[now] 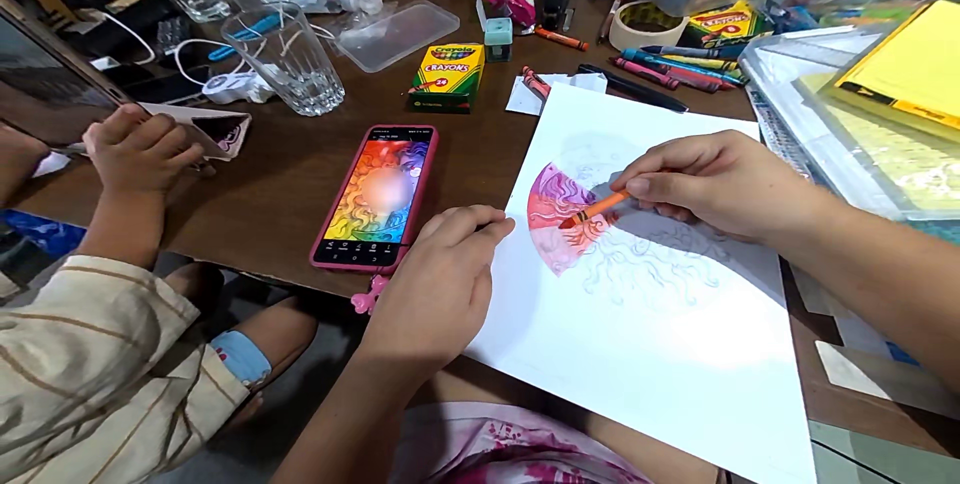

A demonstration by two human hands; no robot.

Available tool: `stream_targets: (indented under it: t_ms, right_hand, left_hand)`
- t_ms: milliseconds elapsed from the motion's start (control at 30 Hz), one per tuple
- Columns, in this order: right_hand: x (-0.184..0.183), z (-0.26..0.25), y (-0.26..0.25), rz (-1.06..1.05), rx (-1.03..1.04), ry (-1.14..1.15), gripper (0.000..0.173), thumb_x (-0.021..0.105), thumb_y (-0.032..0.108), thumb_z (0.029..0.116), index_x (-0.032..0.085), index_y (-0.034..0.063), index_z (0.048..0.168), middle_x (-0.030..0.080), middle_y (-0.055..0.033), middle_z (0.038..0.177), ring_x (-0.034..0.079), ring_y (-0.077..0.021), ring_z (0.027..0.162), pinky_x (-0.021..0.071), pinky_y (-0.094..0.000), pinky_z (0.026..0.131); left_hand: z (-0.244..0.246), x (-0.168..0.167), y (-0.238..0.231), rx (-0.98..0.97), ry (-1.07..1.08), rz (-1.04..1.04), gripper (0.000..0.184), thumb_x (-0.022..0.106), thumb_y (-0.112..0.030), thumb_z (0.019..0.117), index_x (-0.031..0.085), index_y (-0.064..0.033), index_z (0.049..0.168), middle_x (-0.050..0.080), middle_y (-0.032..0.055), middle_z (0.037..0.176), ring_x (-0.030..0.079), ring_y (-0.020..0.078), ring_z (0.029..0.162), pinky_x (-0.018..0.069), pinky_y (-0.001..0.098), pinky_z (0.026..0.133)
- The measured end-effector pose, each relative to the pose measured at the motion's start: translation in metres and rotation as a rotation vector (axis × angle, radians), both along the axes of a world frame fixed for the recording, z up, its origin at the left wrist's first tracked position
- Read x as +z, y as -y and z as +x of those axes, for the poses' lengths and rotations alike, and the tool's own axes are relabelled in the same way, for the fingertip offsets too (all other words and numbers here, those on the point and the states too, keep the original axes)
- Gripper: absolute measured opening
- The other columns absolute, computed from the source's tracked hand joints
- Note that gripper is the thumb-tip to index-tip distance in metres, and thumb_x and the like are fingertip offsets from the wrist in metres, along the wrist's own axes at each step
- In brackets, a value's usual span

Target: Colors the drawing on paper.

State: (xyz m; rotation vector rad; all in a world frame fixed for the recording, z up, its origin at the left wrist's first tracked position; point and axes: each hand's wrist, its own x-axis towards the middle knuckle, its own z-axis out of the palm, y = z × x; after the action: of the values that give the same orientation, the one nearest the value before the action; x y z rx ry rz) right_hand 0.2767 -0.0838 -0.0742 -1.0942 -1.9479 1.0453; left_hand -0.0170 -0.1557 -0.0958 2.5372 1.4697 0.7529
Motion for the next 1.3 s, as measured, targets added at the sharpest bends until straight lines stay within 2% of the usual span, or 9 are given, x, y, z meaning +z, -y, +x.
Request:
stream_targets:
  t_ms: [100, 233, 367, 700, 833, 933, 1033, 1133, 1300]
  right_hand:
    - [-0.0011, 0.0026, -0.0011, 0.003, 0.063, -0.028, 0.021, 0.06, 0.006, 0.0942, 0.076, 0.0145, 0.085, 0.066, 0.0109, 0.072, 0.053, 0.0064, 0.055, 0.042, -0.0088, 0.048]
    - [0.0005, -0.0004, 0.0008, 0.003, 0.005, -0.003, 0.017, 0.062, 0.006, 0.0973, 0.077, 0.0124, 0.092, 0.066, 0.01, 0.071, 0.053, 0.0056, 0.055, 0.0428, -0.0095, 0.049]
    - [-0.003, 0.0034, -0.0022, 0.027, 0.081, -0.031, 0.02, 0.061, 0.007, 0.0935, 0.076, 0.0156, 0.085, 0.066, 0.012, 0.073, 0.053, 0.0068, 0.056, 0.0423, -0.0087, 0.049]
    - [0.0014, 0.0002, 0.0006, 0.025, 0.01, 0.025, 0.017, 0.062, 0.008, 0.0979, 0.077, 0.0131, 0.092, 0.065, 0.011, 0.07, 0.053, 0.0062, 0.054, 0.0428, -0.0093, 0.048]
    - [-0.0015, 0.002, -0.0012, 0.025, 0.046, -0.012, 0.021, 0.059, 0.005, 0.0935, 0.076, 0.0146, 0.085, 0.065, 0.0118, 0.07, 0.053, 0.0065, 0.054, 0.0421, -0.0088, 0.047]
    - [0.002, -0.0005, 0.0016, 0.015, -0.01, 0.032, 0.017, 0.062, 0.008, 0.0981, 0.077, 0.0131, 0.091, 0.065, 0.0104, 0.07, 0.054, 0.0058, 0.055, 0.0432, -0.0095, 0.048]
    - [-0.0007, 0.0017, -0.0006, 0.035, 0.035, 0.006, 0.02, 0.06, 0.007, 0.0933, 0.076, 0.0151, 0.085, 0.065, 0.0119, 0.07, 0.053, 0.0066, 0.054, 0.0423, -0.0089, 0.047]
    - [0.0014, -0.0003, 0.001, 0.018, -0.012, 0.022, 0.017, 0.062, 0.009, 0.0977, 0.077, 0.0132, 0.091, 0.065, 0.0103, 0.07, 0.055, 0.0057, 0.054, 0.0439, -0.0098, 0.048]
    - [0.0017, -0.0003, 0.0017, -0.003, -0.018, 0.005, 0.019, 0.061, 0.006, 0.0953, 0.076, 0.0139, 0.086, 0.064, 0.0108, 0.067, 0.054, 0.0053, 0.053, 0.0431, -0.0101, 0.047]
  left_hand:
    - [0.0001, 0.0, -0.0001, -0.003, 0.002, 0.004, 0.04, 0.044, -0.008, 0.0958, 0.072, -0.0074, 0.124, 0.065, 0.0062, 0.132, 0.058, 0.0235, 0.125, 0.0461, 0.0384, 0.106]
    - [0.0002, 0.0001, 0.0, -0.001, 0.005, 0.007, 0.04, 0.044, -0.008, 0.0963, 0.072, -0.0073, 0.124, 0.065, 0.0068, 0.132, 0.059, 0.0241, 0.125, 0.0465, 0.039, 0.105]
    - [0.0002, -0.0001, 0.0001, 0.002, -0.001, 0.005, 0.04, 0.044, -0.008, 0.0962, 0.072, -0.0075, 0.124, 0.065, 0.0066, 0.132, 0.059, 0.0244, 0.125, 0.0462, 0.0395, 0.106]
    - [0.0005, -0.0002, 0.0004, 0.008, 0.0, -0.007, 0.04, 0.044, -0.007, 0.096, 0.072, -0.0076, 0.125, 0.065, 0.0064, 0.134, 0.058, 0.0247, 0.126, 0.0456, 0.0398, 0.106]
    - [0.0005, 0.0001, 0.0006, 0.011, 0.002, -0.012, 0.041, 0.044, -0.008, 0.0963, 0.071, -0.0082, 0.126, 0.065, 0.006, 0.134, 0.057, 0.0244, 0.127, 0.0455, 0.04, 0.106]
    - [0.0004, -0.001, 0.0004, 0.009, 0.007, 0.001, 0.04, 0.044, -0.008, 0.0966, 0.072, -0.0081, 0.125, 0.065, 0.006, 0.133, 0.058, 0.0242, 0.126, 0.0456, 0.039, 0.106]
    - [0.0003, -0.001, 0.0004, 0.003, 0.005, 0.002, 0.04, 0.044, -0.007, 0.0959, 0.072, -0.0072, 0.125, 0.065, 0.0066, 0.133, 0.058, 0.0245, 0.126, 0.0459, 0.0389, 0.106]
    - [-0.0001, -0.001, 0.0, 0.0, 0.002, 0.004, 0.04, 0.044, -0.007, 0.0963, 0.072, -0.0071, 0.125, 0.065, 0.0065, 0.133, 0.058, 0.024, 0.126, 0.0458, 0.0389, 0.106]
    - [0.0003, -0.0004, 0.0003, 0.004, -0.001, -0.003, 0.039, 0.044, -0.008, 0.0964, 0.072, -0.007, 0.124, 0.065, 0.0064, 0.134, 0.058, 0.0244, 0.126, 0.0462, 0.039, 0.105]
